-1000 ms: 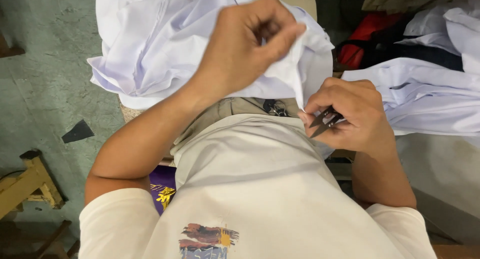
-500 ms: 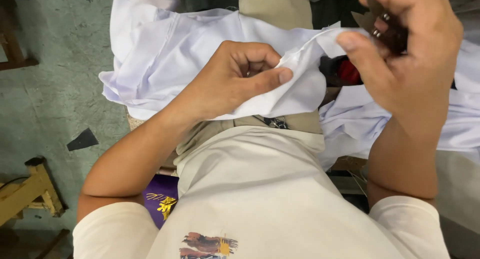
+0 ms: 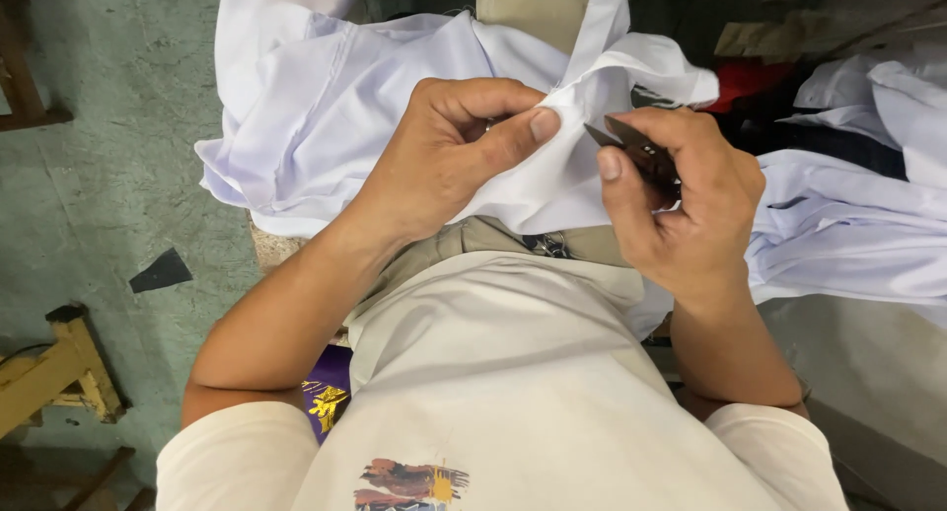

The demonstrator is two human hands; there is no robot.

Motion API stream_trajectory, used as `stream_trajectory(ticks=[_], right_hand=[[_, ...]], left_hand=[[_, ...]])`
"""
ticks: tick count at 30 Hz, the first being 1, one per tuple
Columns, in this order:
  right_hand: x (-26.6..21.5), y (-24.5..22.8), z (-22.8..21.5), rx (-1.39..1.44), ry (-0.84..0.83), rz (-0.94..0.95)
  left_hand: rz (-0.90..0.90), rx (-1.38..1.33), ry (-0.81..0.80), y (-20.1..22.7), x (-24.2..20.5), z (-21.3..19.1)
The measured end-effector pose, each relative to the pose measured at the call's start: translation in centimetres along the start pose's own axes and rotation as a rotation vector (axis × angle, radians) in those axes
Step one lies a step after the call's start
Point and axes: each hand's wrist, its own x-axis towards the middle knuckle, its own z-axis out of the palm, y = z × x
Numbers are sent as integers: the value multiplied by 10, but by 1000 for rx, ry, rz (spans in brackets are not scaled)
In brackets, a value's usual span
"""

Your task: Trimming loose threads from a white garment using a hand-held thread trimmer at a workbench.

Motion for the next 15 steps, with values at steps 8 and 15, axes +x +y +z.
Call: stream_trajectory(ticks=[8,15], right_hand=[[0,0,2,4,-1,-19],[6,-1,2,184,-31,-115]], left_hand=[[-1,26,-3,1,-3,1],[32,13,-22,-1,-2,1]])
